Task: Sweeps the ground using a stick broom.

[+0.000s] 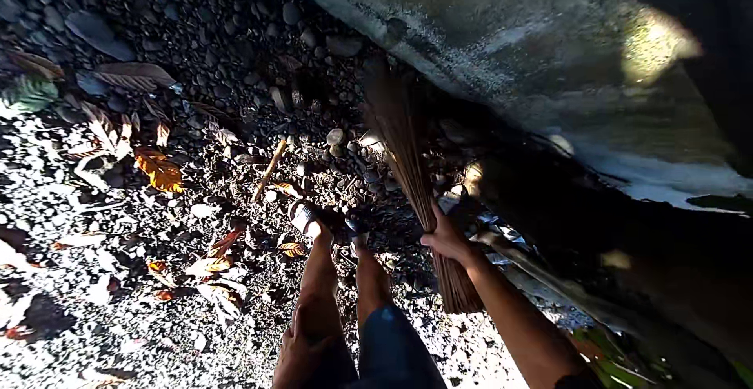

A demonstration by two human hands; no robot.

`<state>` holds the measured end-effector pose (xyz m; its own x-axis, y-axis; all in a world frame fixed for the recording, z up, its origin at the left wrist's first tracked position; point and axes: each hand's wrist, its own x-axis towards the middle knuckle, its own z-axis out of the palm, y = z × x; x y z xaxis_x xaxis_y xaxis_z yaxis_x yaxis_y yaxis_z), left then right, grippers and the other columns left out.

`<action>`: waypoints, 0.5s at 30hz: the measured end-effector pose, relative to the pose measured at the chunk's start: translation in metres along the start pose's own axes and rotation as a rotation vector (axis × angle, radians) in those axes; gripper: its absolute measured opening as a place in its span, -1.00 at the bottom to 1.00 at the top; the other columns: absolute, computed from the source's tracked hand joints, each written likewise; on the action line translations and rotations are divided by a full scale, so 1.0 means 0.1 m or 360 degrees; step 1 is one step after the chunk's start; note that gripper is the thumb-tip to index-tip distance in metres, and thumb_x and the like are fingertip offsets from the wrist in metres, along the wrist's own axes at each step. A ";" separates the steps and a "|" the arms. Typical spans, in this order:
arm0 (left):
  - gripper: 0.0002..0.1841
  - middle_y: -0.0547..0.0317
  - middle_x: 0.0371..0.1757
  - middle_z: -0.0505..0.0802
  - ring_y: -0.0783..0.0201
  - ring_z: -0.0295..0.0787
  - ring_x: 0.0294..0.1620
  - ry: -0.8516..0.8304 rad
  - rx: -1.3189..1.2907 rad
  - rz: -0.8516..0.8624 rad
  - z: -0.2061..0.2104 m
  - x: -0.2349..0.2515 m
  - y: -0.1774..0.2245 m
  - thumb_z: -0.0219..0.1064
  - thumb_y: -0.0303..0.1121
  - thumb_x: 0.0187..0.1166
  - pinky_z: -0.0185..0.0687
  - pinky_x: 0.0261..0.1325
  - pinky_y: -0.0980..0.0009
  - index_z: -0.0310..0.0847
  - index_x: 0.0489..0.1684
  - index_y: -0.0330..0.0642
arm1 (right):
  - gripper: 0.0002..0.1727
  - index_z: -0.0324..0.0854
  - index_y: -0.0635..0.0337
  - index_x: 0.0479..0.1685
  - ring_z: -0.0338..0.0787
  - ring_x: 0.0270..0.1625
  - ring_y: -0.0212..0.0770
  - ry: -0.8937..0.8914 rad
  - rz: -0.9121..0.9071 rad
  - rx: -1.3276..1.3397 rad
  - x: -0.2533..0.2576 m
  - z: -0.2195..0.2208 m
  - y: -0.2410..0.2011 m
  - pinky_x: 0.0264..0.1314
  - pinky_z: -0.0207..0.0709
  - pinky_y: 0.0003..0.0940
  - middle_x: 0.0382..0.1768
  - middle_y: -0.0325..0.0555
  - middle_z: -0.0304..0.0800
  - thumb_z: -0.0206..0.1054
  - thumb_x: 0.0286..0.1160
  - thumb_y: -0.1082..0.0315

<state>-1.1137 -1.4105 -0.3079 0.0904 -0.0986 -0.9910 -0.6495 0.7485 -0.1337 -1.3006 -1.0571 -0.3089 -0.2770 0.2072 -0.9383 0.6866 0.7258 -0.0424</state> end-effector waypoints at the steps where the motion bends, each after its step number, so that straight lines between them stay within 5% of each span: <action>1: 0.33 -0.53 0.75 0.23 -0.44 0.34 0.66 -0.0006 0.0011 0.0006 -0.02 0.00 0.02 0.62 0.27 0.25 0.41 0.56 -0.29 -0.38 0.97 0.15 | 0.32 -0.40 -0.12 0.96 0.64 0.47 0.25 -0.0006 -0.0043 -0.0044 -0.19 0.01 0.15 0.47 0.50 0.24 0.50 0.33 0.54 0.56 0.20 0.46; 3: 0.32 -0.54 0.74 0.26 -0.44 0.37 0.65 0.0007 0.0015 0.0039 -0.04 -0.01 0.05 0.62 0.26 0.26 0.41 0.56 -0.27 -0.37 0.97 0.10 | 0.31 -0.36 -0.09 0.96 0.57 0.56 0.21 -0.0013 -0.0040 -0.0088 -0.64 -0.05 0.47 0.58 0.43 0.17 0.61 0.29 0.45 0.55 0.19 0.53; 7: 0.30 -0.55 0.72 0.29 -0.45 0.40 0.62 0.0047 -0.0002 0.0066 -0.03 -0.02 0.07 0.63 0.25 0.26 0.44 0.54 -0.27 -0.31 0.97 0.12 | 0.31 -0.32 -0.03 0.96 0.69 0.39 0.28 0.0101 0.0190 -0.0073 -1.20 -0.20 0.81 0.49 0.48 0.20 0.43 0.36 0.61 0.60 0.19 0.51; 9: 0.29 -0.55 0.72 0.29 -0.44 0.39 0.63 0.0038 0.0005 0.0053 -0.05 -0.03 0.10 0.62 0.24 0.27 0.43 0.55 -0.26 -0.32 0.97 0.12 | 0.31 -0.38 -0.04 0.96 0.72 0.28 0.37 0.0200 0.0268 0.0043 -1.02 -0.29 0.73 0.34 0.53 0.29 0.34 0.48 0.62 0.57 0.22 0.50; 12: 0.30 -0.54 0.72 0.30 -0.43 0.39 0.63 0.0029 0.0015 0.0043 -0.05 0.00 0.05 0.62 0.25 0.26 0.43 0.55 -0.26 -0.31 0.97 0.10 | 0.27 -0.36 0.02 0.95 0.57 0.50 0.36 0.0186 0.0258 0.0118 -0.24 -0.38 0.17 0.47 0.46 0.31 0.55 0.45 0.43 0.55 0.24 0.46; 15: 0.31 -0.53 0.73 0.27 -0.43 0.39 0.64 0.0038 -0.0005 0.0045 -0.07 0.02 0.04 0.63 0.26 0.24 0.43 0.56 -0.28 -0.31 0.97 0.09 | 0.27 -0.33 -0.06 0.96 0.64 0.45 0.29 0.0029 0.0002 -0.0072 0.26 -0.19 -0.41 0.44 0.50 0.26 0.45 0.39 0.56 0.55 0.23 0.41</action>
<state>-1.1212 -1.4122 -0.3103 0.0540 -0.0932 -0.9942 -0.6539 0.7491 -0.1057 -1.3487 -1.0690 -0.3254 -0.2886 0.2196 -0.9319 0.6560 0.7543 -0.0254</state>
